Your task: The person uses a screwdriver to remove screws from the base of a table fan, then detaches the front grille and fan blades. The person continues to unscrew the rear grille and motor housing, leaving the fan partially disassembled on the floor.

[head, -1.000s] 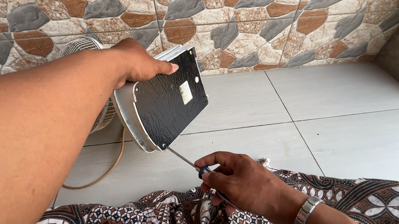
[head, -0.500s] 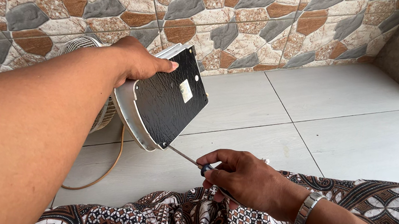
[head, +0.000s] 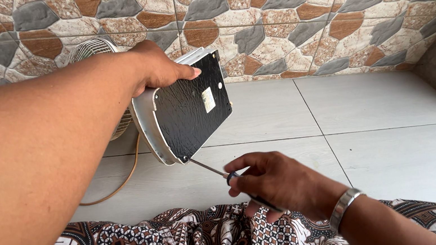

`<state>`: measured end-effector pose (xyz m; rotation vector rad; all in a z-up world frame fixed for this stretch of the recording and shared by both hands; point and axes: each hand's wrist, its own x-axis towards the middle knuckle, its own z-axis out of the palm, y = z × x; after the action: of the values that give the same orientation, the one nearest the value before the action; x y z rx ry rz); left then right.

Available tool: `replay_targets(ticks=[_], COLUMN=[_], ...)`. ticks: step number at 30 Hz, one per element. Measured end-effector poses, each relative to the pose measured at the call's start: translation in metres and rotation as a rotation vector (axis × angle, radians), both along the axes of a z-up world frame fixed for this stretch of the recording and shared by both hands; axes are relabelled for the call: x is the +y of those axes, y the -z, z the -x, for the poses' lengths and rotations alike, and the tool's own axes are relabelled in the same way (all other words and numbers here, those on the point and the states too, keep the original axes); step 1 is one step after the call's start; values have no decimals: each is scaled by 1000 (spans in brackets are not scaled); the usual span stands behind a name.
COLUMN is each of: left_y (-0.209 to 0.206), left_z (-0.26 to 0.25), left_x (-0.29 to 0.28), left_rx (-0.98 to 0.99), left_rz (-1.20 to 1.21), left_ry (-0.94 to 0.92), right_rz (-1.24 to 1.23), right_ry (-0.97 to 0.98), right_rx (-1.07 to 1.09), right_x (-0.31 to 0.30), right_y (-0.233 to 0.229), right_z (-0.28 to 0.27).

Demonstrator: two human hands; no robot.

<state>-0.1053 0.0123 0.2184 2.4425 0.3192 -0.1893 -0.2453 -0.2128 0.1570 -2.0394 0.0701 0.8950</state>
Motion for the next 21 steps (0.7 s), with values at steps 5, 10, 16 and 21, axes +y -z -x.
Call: replay_targets(ticks=[5, 10, 16, 21], left_y=[-2, -4, -1, 3], left_z=[1, 0, -5, -6], left_x=[-5, -7, -10, -8], left_rx=[9, 7, -3, -26], left_rz=[80, 77, 42, -2], left_ry=[-20, -43, -60, -40], right_rz=[15, 173, 319, 386], right_ry=[-25, -97, -186, -247], right_rx=[-99, -244, -554, -598], right_x=[-3, -6, -7, -7], right_y=[0, -8, -11, -9], right_z=[-13, -18, -10, -10])
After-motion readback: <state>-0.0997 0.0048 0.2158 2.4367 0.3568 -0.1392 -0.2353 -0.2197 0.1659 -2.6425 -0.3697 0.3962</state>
